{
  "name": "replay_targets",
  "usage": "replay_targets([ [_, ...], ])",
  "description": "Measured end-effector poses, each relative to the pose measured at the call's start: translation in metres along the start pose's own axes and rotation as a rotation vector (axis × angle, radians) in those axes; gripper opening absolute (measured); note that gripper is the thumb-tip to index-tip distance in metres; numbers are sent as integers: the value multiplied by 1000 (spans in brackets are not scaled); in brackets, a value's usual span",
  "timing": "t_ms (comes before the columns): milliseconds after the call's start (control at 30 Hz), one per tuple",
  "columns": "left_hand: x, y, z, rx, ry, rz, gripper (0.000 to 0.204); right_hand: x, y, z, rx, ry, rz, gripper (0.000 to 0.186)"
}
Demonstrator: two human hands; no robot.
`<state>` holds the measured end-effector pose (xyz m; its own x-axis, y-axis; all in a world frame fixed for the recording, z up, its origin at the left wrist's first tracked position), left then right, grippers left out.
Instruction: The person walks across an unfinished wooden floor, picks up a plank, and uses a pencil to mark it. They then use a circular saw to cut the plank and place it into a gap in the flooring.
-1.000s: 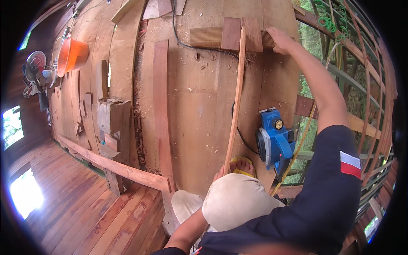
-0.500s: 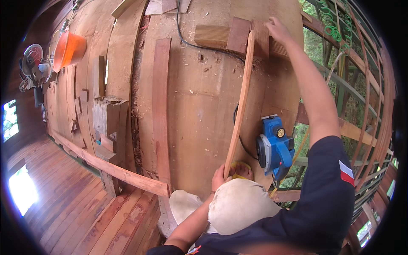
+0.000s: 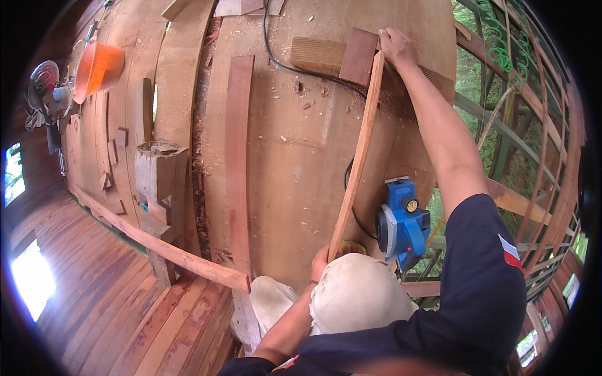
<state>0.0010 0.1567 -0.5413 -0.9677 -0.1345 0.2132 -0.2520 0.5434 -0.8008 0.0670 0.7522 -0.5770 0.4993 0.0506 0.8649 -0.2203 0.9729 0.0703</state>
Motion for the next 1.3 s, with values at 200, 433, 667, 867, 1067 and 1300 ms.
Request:
replay_targets([
  [200, -9, -2, -9, 34, -50, 38, 38, -3, 4, -2, 23, -42, 12, 41],
  [433, -4, -8, -19, -16, 10, 7, 43, -2, -3, -2, -11, 16, -119, 38],
  [667, 7, -12, 20, -71, 150, -21, 49, 7, -25, -11, -16, 101, -382, 40],
  [867, 22, -17, 73, 20, 300, 147, 47, 68, -152, -5, 199, 109, -188, 34],
  [1067, 25, -23, 59, 94, 351, 211, 46, 159, -320, -29, -263, 474, 426, 32],
  [1300, 31, -41, 53, 106, 277, 157, 56, 180, -466, -1, -428, 669, 209, 38],
])
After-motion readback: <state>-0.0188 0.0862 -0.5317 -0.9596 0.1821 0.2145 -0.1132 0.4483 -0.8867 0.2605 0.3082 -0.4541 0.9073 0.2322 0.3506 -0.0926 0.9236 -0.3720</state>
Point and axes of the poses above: each hand's wrist, its own y-axis towards the middle knuckle, its own x-axis out of the back of the hand, z = x × y, the point moved 2 cm from there along y, towards the middle knuckle, and after that the axes turned 3 degrees about x, right-handed, at the moved point
